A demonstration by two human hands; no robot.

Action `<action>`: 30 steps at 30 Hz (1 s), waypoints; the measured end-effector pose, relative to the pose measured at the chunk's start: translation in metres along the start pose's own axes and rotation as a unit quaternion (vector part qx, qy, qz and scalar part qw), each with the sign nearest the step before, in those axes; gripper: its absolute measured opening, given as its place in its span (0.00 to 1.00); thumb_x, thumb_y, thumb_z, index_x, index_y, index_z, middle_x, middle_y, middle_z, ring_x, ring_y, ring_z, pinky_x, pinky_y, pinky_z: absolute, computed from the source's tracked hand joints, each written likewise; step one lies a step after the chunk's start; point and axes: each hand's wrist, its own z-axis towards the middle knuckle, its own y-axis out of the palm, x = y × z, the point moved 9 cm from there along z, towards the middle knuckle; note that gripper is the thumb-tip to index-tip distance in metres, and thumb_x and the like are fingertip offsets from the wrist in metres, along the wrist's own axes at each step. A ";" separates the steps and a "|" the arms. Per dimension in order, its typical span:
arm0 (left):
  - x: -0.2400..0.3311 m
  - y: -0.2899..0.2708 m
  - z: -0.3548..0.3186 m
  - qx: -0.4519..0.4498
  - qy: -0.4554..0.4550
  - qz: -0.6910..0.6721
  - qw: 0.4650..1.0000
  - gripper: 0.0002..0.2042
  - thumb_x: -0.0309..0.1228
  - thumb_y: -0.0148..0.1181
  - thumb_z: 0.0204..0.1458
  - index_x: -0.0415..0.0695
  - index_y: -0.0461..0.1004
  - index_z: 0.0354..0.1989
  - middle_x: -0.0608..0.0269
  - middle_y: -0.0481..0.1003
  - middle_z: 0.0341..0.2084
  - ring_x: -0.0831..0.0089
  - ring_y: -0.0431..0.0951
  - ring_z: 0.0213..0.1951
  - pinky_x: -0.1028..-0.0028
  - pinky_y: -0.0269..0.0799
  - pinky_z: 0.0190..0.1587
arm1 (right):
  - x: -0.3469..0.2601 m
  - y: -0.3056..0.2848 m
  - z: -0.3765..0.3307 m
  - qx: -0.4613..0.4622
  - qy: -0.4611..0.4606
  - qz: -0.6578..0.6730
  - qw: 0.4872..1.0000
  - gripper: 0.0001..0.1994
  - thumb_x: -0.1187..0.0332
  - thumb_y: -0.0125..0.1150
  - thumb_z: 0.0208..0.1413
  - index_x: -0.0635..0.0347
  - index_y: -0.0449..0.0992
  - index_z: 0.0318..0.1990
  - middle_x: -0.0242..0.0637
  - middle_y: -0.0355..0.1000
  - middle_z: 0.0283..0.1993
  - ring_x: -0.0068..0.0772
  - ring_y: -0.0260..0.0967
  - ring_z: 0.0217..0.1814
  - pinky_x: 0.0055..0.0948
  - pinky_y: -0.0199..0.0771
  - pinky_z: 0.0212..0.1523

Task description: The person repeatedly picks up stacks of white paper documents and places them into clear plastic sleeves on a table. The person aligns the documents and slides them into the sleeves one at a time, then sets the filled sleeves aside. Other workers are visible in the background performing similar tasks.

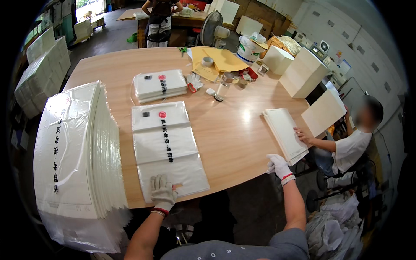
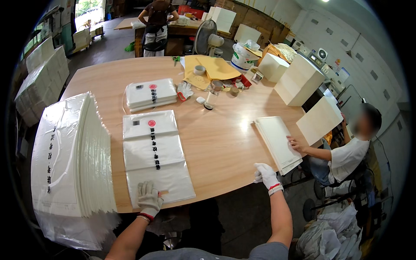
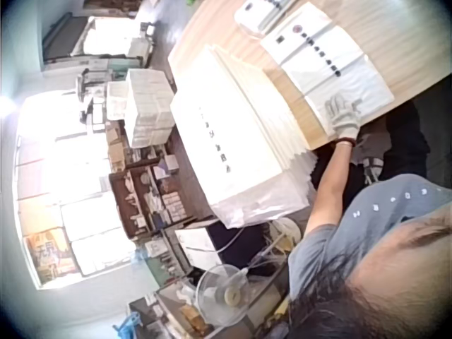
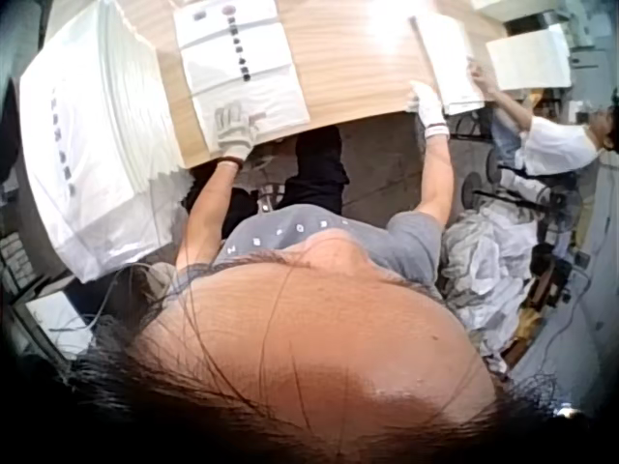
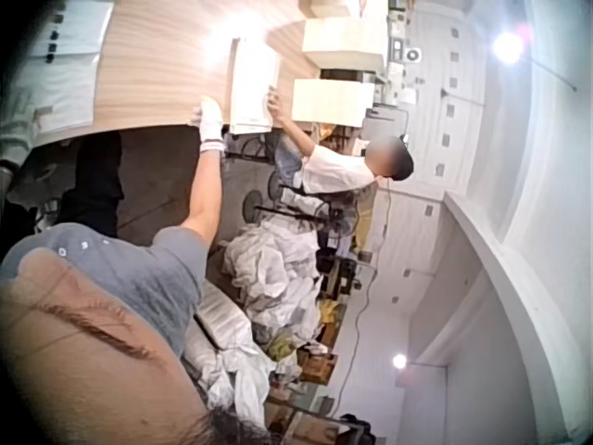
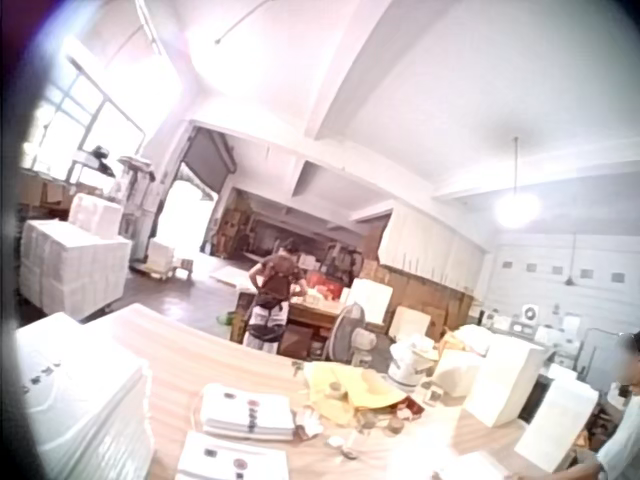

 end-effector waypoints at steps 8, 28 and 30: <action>-0.002 0.002 0.002 0.024 0.008 0.007 1.000 0.12 0.33 0.59 0.36 0.38 0.72 0.27 0.47 0.67 0.47 0.50 0.62 0.54 0.50 0.51 0.60 | -0.028 0.025 0.049 -0.056 -0.115 -0.137 0.982 0.15 0.59 0.56 0.54 0.60 0.74 0.42 0.32 0.71 0.24 0.23 0.70 0.23 0.25 0.72 0.24; 0.003 0.004 0.011 -0.003 -0.001 0.025 1.000 0.10 0.32 0.59 0.36 0.37 0.71 0.24 0.47 0.68 0.46 0.49 0.64 0.52 0.48 0.56 0.57 | 0.056 -0.091 0.156 0.284 -0.059 -0.458 0.840 0.37 0.38 0.45 0.50 0.57 0.60 0.59 0.52 0.62 0.57 0.50 0.59 0.60 0.41 0.59 0.57; 0.007 0.004 0.009 -0.008 0.006 0.027 1.000 0.10 0.32 0.59 0.36 0.38 0.71 0.24 0.48 0.68 0.46 0.49 0.64 0.52 0.49 0.56 0.58 | 0.046 -0.079 0.147 0.294 -0.044 -0.485 0.822 0.36 0.38 0.45 0.49 0.57 0.61 0.59 0.51 0.64 0.55 0.50 0.61 0.58 0.42 0.60 0.55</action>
